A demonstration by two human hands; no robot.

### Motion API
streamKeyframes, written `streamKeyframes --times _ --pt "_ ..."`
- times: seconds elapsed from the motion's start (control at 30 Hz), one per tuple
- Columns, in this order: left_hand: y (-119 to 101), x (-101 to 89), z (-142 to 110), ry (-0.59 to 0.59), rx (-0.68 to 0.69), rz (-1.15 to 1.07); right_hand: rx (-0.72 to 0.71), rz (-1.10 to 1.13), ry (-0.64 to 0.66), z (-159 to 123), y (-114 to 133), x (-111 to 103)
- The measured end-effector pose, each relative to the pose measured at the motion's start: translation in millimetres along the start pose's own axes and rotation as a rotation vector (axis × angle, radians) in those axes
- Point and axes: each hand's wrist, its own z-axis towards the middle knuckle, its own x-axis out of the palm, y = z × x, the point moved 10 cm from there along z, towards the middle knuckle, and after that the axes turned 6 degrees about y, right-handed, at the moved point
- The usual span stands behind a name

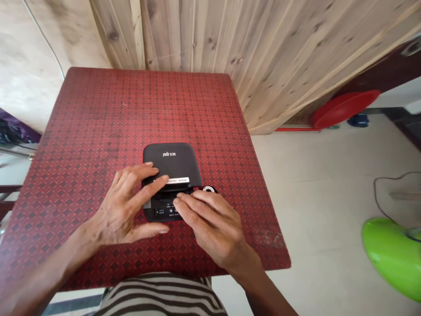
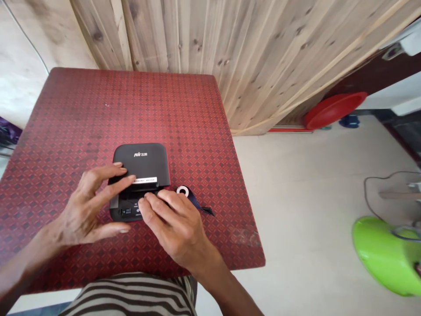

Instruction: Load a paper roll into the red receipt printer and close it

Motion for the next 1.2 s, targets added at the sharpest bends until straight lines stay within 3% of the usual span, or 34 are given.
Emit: streamKeyframes --times 0.1,0.23,0.43,0.53,0.63,0.77,0.83,0.97,1.2 --pt "-8.6 10.3 -7.1 -0.004 0.022 0.089 0.013 -0.002 0.001 0.8 -0.6 -1.5" --pt "-10.5 9.7 -4.8 -0.023 0.017 0.13 0.057 0.122 -0.066 -0.2 -13.0 -17.0" --pt "-9.6 3.6 1.3 -0.033 0.004 0.138 0.27 0.115 -0.206 -13.9 -77.6 -41.2" --pt "-7.0 7.0 -0.4 -0.028 -0.008 0.122 0.397 0.135 -0.169 -25.6 -113.6 -29.4" --pt "-5.7 12.4 -8.0 -0.043 -0.031 0.071 0.547 0.202 -0.1 -41.8 -147.3 -3.2" --pt "-8.8 4.0 -31.9 -0.233 -0.101 0.075 0.699 0.332 -0.069 -61.7 -180.6 30.2" --pt "-11.9 3.2 -45.8 -0.294 -0.126 0.107 0.741 0.356 -0.087 -66.9 -189.7 37.6" --pt "-12.0 15.1 -62.2 -0.287 -0.155 0.153 0.759 0.325 -0.119 -68.6 -195.2 39.7" --pt "-7.8 22.5 -62.0 -0.293 -0.153 0.112 0.828 0.35 -0.119 -75.8 -201.4 43.2"
